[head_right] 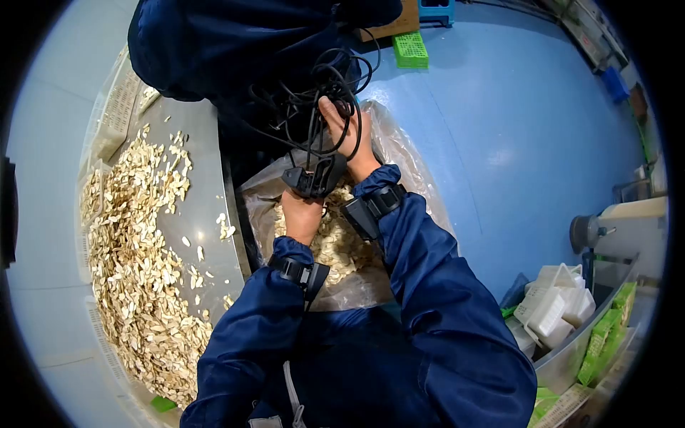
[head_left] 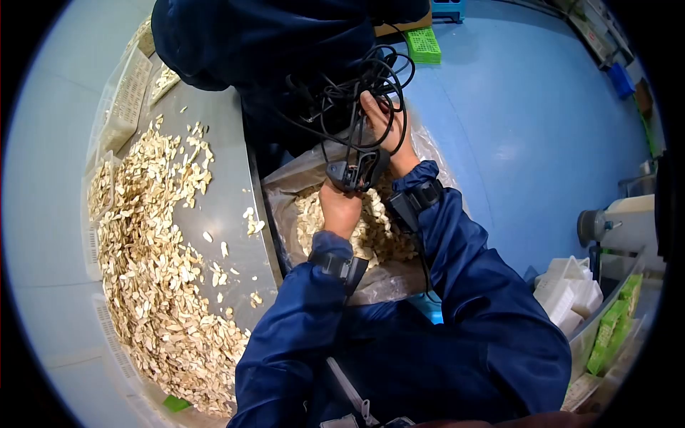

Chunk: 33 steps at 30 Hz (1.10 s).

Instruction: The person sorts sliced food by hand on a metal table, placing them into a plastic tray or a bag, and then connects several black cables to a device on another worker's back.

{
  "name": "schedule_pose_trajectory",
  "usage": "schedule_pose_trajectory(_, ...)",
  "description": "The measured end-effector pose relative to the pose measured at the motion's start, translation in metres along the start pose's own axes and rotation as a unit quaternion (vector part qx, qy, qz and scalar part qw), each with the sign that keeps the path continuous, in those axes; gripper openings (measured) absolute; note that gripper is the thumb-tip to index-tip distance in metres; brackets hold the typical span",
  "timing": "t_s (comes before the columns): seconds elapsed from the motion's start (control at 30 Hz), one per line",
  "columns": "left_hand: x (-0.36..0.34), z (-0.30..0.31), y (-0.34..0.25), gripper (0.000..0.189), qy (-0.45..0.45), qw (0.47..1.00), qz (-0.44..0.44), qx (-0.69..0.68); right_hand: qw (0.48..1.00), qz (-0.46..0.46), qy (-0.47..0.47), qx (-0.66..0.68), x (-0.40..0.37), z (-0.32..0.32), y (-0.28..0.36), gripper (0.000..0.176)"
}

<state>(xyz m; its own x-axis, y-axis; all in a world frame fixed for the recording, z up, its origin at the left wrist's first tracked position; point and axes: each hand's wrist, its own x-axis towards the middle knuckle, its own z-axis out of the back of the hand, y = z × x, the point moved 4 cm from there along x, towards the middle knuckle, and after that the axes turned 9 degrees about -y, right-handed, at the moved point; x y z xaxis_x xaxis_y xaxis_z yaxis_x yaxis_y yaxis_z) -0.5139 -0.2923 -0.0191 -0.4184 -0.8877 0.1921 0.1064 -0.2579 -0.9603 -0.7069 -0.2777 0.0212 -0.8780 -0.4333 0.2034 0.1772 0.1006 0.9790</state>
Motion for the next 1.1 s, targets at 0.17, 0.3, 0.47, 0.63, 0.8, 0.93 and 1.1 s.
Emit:
schedule_pose_trajectory(0.17,-0.005,0.001,0.007,0.022,-0.007,1.0,0.012,-0.014,0.999,-0.015,-0.007,0.051,-0.003,-0.001,0.005,0.052)
schedule_pose_trajectory(0.3,-0.008,0.003,0.011,0.023,-0.007,1.0,0.008,-0.012,0.999,-0.007,0.002,0.053,-0.001,0.0,0.01,0.05)
schedule_pose_trajectory(0.47,-0.011,0.006,0.024,0.023,0.008,1.0,0.024,0.001,0.997,-0.036,0.007,0.07,0.001,0.0,0.007,0.043)
schedule_pose_trajectory(0.63,-0.022,0.011,0.025,0.023,-0.005,0.999,0.041,-0.015,0.99,-0.074,0.01,0.116,0.003,-0.003,0.006,0.035)
schedule_pose_trajectory(0.8,-0.044,0.027,0.053,0.019,0.003,0.988,0.141,0.065,0.967,-0.09,-0.007,0.238,0.021,-0.007,0.006,0.039)
schedule_pose_trajectory(0.93,-0.085,0.044,0.077,0.024,-0.011,0.984,0.155,0.088,0.972,-0.126,0.027,0.197,0.045,-0.001,0.012,0.044)
schedule_pose_trajectory(1.1,-0.058,0.044,0.046,0.031,0.058,0.983,0.161,0.073,0.972,-0.157,0.016,0.176,0.04,-0.009,0.024,0.037)
